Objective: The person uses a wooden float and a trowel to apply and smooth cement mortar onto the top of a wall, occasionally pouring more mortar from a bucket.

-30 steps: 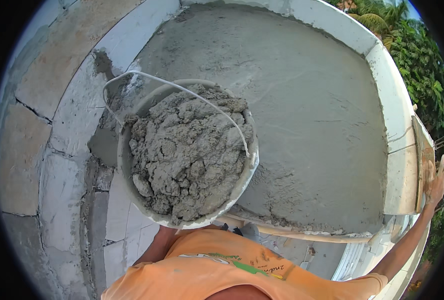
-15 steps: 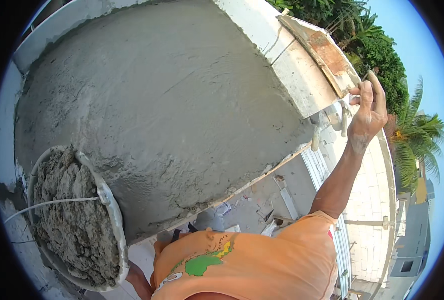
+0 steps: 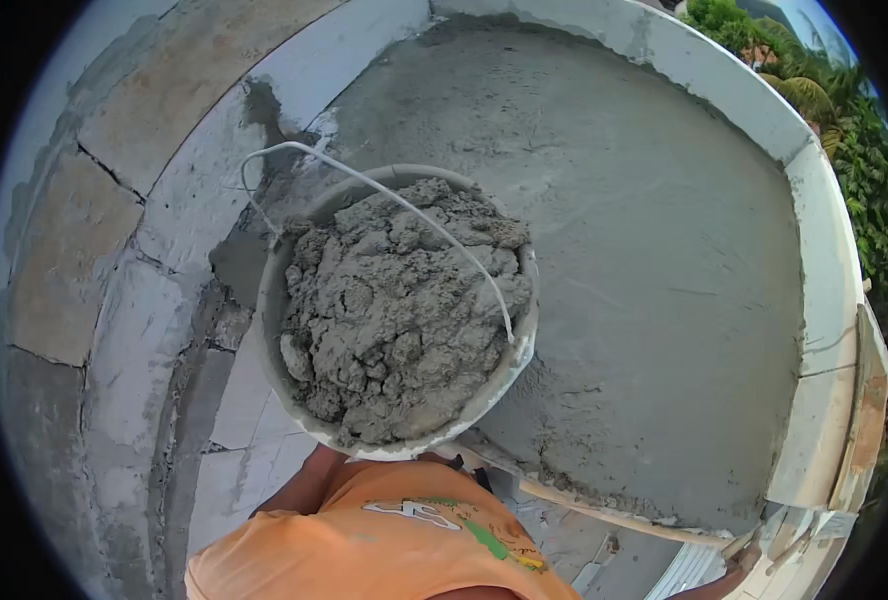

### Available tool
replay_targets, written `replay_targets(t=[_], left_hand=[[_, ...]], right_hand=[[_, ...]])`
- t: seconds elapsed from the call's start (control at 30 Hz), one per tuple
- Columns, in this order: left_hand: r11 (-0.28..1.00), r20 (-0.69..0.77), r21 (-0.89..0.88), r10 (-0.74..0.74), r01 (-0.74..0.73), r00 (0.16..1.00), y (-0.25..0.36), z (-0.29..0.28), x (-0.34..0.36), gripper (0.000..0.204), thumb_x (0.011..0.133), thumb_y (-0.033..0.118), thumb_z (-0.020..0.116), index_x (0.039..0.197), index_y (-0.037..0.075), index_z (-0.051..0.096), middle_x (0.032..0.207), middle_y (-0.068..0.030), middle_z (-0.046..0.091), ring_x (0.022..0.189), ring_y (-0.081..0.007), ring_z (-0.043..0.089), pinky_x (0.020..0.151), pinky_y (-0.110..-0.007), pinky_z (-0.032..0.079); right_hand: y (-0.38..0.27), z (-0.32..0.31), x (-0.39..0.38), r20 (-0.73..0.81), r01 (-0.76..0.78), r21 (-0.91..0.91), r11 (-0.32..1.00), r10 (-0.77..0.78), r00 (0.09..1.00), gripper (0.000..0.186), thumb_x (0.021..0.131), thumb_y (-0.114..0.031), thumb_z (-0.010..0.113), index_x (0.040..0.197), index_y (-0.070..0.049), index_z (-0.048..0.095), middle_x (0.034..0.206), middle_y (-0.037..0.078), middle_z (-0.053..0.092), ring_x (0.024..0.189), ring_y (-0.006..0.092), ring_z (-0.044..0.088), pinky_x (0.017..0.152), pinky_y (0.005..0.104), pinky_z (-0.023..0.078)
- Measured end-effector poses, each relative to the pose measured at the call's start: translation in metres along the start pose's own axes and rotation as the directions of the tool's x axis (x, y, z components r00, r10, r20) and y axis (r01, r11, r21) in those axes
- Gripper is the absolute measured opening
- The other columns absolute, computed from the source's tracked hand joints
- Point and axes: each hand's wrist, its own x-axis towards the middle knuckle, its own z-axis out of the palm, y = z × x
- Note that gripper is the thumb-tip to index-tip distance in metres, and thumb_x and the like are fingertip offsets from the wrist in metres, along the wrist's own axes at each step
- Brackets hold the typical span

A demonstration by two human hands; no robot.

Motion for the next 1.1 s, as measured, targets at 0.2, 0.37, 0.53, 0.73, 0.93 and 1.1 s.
replay_targets(t=[0.2, 0.37, 0.53, 0.73, 0.93, 1.1], left_hand=[[0.999, 0.022, -0.051, -0.016, 0.017, 1.000, 0.009, -0.003, -0.031, 0.056, 0.095, 0.022, 0.053, 0.143, 0.002, 0.031, 0.142, -0.0152, 0.041, 0.129, -0.0237, 0.040, 0.109, -0.037, 0.031], [0.987, -0.015, 0.100, 0.128, -0.125, 0.992, -0.024, -0.015, -0.017, 0.062, 0.095, 0.024, 0.055, 0.144, -0.002, 0.027, 0.143, -0.0177, 0.039, 0.132, -0.0238, 0.038, 0.110, -0.034, 0.030], [0.925, -0.057, 0.303, 0.256, -0.228, 0.965, -0.034, -0.018, -0.008, 0.079, 0.093, 0.034, 0.059, 0.144, -0.011, 0.018, 0.146, -0.0234, 0.035, 0.137, -0.0252, 0.033, 0.112, -0.032, 0.027], [0.921, -0.159, 0.203, 0.365, -0.331, 0.917, -0.043, -0.014, -0.003, 0.084, 0.090, 0.038, 0.063, 0.142, -0.014, 0.021, 0.140, -0.0290, 0.040, 0.134, -0.0312, 0.036, 0.109, -0.034, 0.030], [0.909, -0.187, 0.264, 0.376, -0.322, 0.908, -0.037, -0.014, -0.006, 0.085, 0.091, 0.036, 0.063, 0.141, -0.016, 0.019, 0.137, -0.0294, 0.042, 0.129, -0.0299, 0.041, 0.106, -0.035, 0.036], [0.926, -0.136, 0.284, 0.297, -0.250, 0.945, -0.008, -0.009, -0.015, 0.087, 0.091, 0.037, 0.063, 0.141, -0.017, 0.017, 0.140, -0.0281, 0.037, 0.127, -0.0267, 0.042, 0.097, -0.033, 0.045]], right_hand=[[-0.080, 0.093, -0.068, -0.014, 0.231, -0.107, 0.967, -0.233, 0.972, 0.067, 0.086, -0.051, 0.059, 0.128, -0.002, 0.041, 0.112, 0.020, 0.057, 0.089, 0.0311, 0.062, 0.074, 0.0454, 0.051], [-0.123, 0.147, -0.131, -0.004, 0.435, -0.092, 0.896, -0.437, 0.900, 0.066, 0.086, -0.050, 0.060, 0.126, -0.001, 0.042, 0.111, 0.021, 0.058, 0.091, 0.0320, 0.062, 0.076, 0.0461, 0.051], [-0.144, 0.179, -0.198, -0.028, 0.599, -0.040, 0.800, -0.600, 0.799, 0.064, 0.085, -0.049, 0.062, 0.124, -0.001, 0.044, 0.110, 0.022, 0.058, 0.093, 0.0328, 0.062, 0.077, 0.0469, 0.051], [-0.152, 0.188, -0.274, -0.092, 0.742, 0.051, 0.669, -0.736, 0.670, 0.062, 0.085, -0.047, 0.063, 0.121, 0.001, 0.046, 0.108, 0.022, 0.059, 0.095, 0.0338, 0.062, 0.079, 0.0477, 0.051], [-0.150, 0.178, -0.345, -0.156, 0.839, 0.158, 0.521, -0.826, 0.542, 0.060, 0.085, -0.046, 0.064, 0.119, 0.002, 0.047, 0.107, 0.023, 0.059, 0.097, 0.0347, 0.062, 0.082, 0.0486, 0.052], [-0.147, 0.179, -0.397, -0.149, 0.870, 0.274, 0.411, -0.875, 0.460, 0.059, 0.085, -0.044, 0.065, 0.116, 0.002, 0.049, 0.105, 0.024, 0.060, 0.099, 0.0355, 0.061, 0.083, 0.0493, 0.052]])
